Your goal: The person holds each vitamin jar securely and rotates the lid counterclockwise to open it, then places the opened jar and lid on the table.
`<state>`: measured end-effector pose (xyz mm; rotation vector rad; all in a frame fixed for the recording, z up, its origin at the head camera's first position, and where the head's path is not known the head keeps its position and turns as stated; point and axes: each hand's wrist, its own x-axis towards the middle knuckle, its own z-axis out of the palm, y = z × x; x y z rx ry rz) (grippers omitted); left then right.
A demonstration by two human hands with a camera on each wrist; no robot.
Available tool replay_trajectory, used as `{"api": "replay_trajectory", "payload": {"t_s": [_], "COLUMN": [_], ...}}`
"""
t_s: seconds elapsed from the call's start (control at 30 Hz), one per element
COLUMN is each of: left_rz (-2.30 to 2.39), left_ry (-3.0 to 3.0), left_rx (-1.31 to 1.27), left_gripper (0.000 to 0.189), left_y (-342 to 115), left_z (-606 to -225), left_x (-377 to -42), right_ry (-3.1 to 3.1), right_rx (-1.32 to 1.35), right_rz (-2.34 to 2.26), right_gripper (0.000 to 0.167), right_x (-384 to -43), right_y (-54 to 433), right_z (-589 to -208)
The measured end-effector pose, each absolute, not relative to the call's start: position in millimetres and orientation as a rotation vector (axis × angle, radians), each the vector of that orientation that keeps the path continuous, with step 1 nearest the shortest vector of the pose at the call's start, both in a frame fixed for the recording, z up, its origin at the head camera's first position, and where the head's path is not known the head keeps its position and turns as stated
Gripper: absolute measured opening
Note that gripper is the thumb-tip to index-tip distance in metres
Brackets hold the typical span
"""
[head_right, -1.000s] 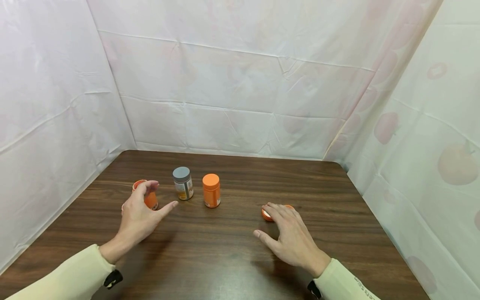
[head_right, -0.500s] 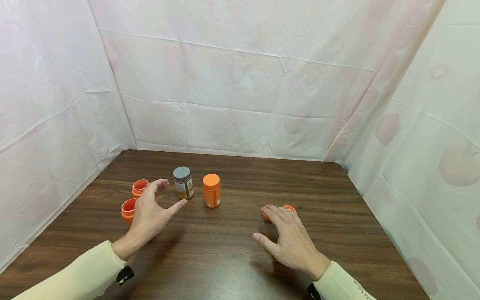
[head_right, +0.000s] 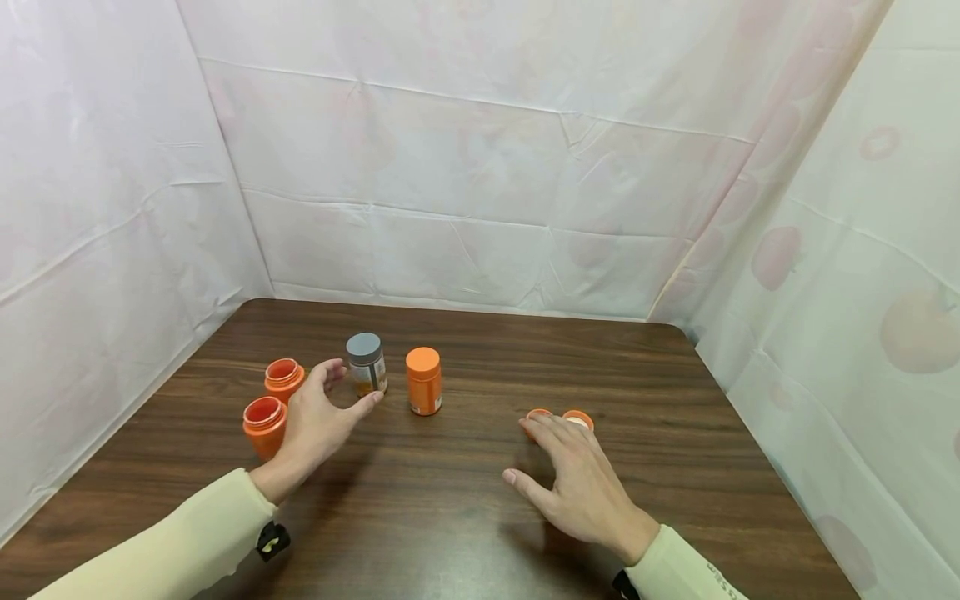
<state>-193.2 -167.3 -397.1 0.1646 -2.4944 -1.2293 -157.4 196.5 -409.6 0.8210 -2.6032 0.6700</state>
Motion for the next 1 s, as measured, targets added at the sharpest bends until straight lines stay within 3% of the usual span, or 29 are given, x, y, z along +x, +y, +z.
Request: {"api": "replay_trajectory", "payload": {"t_s": [1.0], "left_rz": [-1.278], "left_ry": [-2.426], "left_rx": [0.354], "left_gripper": [0.084], "left_y": [-162], "left_z": [-414], "left_x": [-228], "right_ry": [-2.564], "right_rx": [0.868], "right_rz": [0.657], "right_gripper": [0.063], "right_x": [-156], "right_y": [193], "right_z": [-410]}}
